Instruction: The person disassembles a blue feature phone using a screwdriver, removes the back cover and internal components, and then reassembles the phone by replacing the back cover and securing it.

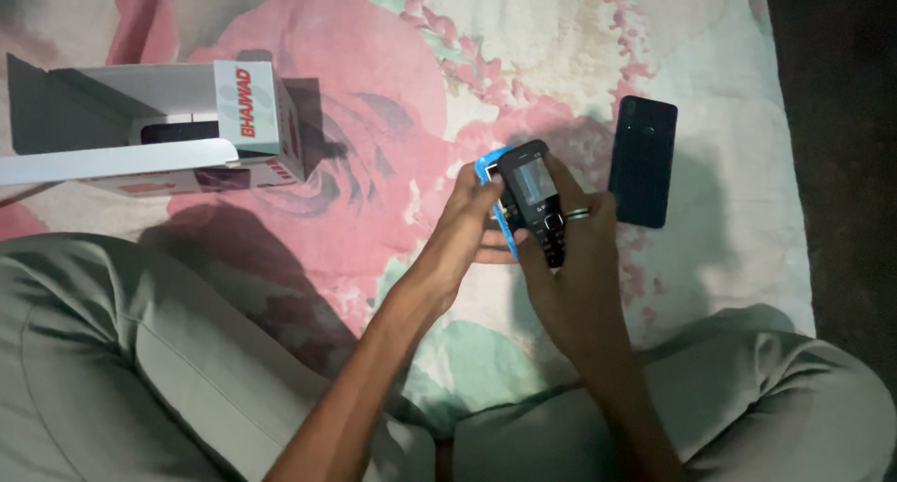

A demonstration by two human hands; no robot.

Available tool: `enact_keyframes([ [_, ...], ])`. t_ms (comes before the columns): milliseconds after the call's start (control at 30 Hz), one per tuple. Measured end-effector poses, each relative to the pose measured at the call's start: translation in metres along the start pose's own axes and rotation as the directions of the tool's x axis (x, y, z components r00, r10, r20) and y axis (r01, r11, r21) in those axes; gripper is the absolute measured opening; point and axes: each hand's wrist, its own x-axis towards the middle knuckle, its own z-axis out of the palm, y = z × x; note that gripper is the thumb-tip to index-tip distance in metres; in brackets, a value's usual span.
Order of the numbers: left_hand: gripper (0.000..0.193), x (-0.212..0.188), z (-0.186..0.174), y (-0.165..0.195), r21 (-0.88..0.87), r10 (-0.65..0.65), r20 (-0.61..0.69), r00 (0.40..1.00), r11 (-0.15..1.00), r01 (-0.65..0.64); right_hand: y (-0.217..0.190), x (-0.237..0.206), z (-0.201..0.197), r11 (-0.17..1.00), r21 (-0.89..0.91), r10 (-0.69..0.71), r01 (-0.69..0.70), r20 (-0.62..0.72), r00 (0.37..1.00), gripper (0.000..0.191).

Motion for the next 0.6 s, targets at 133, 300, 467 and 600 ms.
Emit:
enact_keyframes([
  [133, 0.077, 0.003, 0.0, -0.004, -0.073, -0.012, 0.041, 0.999, 0.997, 0.015, -0.001, 0.001, 0.002, 1.0, -0.015, 0.027, -0.027, 0.017, 0.999, 0.073],
  [300, 0.093, 0.005, -0.001, -0.012, -0.042, 0.028, 0.105, 0.994, 0.999, -0.023, 0.005, 0.002, 0.007, 0.998, -0.062, 0.013, -0.011, 0.026, 1.0, 0.077],
  [467, 0.086, 0.002, 0.003, -0.012, -0.019, -0.006, 0.053, 0.999, 1.0, 0.007, 0.011, -0.001, 0.012, 0.989, -0.142, -0.036, 0.038, 0.011, 0.999, 0.082],
  [600, 0.086, 0.001, 0.005, -0.01, 0.009, -0.055, 0.025, 0.998, 0.998, 0.055, 0.014, -0.004, 0.019, 0.974, -0.217, -0.08, 0.072, -0.028, 0.996, 0.082],
])
